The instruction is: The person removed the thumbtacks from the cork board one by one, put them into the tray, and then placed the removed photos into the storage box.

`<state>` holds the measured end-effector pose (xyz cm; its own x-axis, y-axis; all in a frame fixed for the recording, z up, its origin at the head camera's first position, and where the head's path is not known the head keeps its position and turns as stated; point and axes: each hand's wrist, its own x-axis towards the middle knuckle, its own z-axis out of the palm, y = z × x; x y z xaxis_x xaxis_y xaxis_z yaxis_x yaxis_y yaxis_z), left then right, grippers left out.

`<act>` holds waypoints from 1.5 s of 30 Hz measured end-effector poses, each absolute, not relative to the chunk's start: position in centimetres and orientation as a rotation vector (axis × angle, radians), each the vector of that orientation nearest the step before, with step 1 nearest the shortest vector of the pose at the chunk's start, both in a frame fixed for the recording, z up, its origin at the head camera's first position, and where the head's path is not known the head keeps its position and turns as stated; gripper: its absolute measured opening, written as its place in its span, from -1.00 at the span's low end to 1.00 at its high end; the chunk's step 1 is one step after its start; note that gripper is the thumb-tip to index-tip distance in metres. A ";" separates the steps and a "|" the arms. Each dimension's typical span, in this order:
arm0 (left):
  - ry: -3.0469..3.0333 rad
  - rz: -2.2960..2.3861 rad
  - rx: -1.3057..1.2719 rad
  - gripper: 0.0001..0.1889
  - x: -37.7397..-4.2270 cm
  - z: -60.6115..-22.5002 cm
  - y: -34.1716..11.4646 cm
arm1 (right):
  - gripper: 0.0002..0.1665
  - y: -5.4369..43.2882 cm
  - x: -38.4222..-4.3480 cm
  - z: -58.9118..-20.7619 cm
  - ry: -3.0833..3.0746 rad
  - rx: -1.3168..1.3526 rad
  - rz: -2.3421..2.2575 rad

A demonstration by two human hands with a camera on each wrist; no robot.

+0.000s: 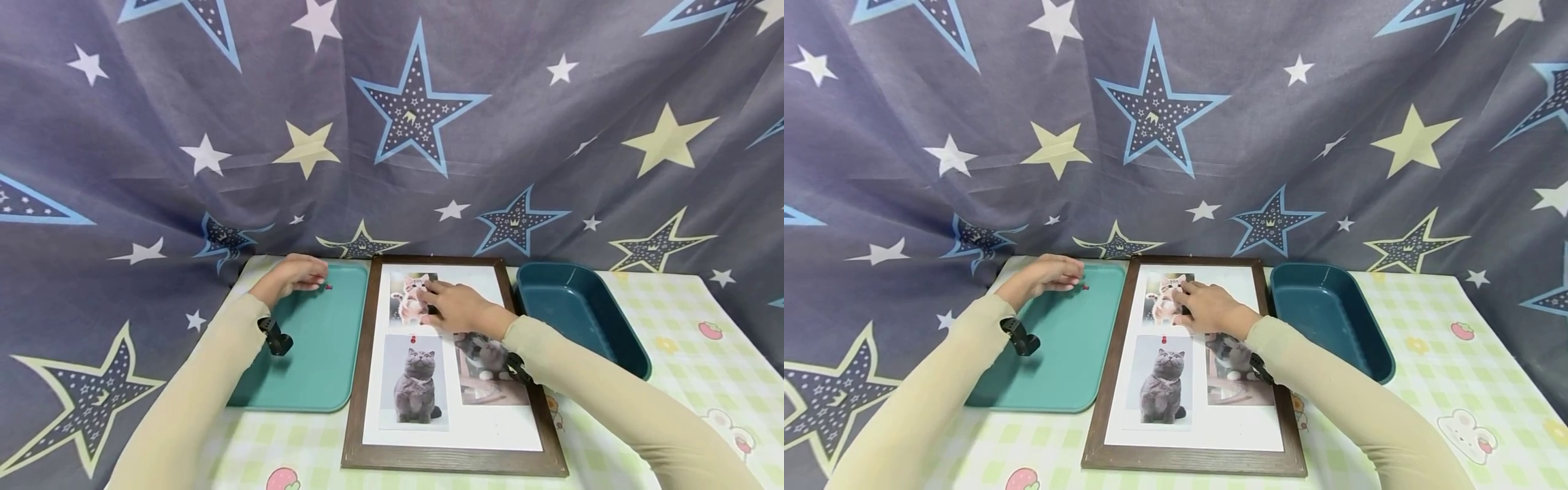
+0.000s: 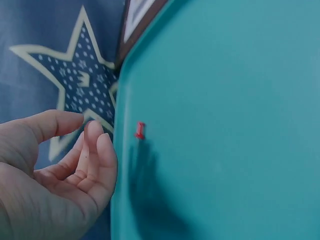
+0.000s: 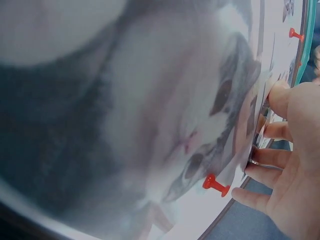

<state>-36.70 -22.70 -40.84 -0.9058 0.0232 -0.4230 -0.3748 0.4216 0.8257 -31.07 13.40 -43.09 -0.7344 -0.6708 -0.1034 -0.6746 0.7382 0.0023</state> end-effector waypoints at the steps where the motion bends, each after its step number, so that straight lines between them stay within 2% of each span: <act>1: 2.307 1.486 -0.293 -0.51 -36.7 -40.6 -22.4 | -0.27 13.4 -31.0 -43.1 2.841 -1.105 0.058; 23: 2.263 1.448 -0.066 -0.49 -36.2 -36.0 -16.3 | -0.27 13.5 -30.9 -42.8 2.843 -1.104 0.049; 45: 2.093 1.475 -0.119 -0.48 -35.5 -38.0 -11.4 | -0.30 13.3 -30.8 -42.8 2.845 -1.086 0.040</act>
<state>-35.48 -11.44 -38.00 -0.8333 0.2453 -0.4954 -0.3841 0.3877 0.8380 -30.81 13.35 -42.76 -0.7418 -0.6633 -0.0987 -0.6658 0.7461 -0.0097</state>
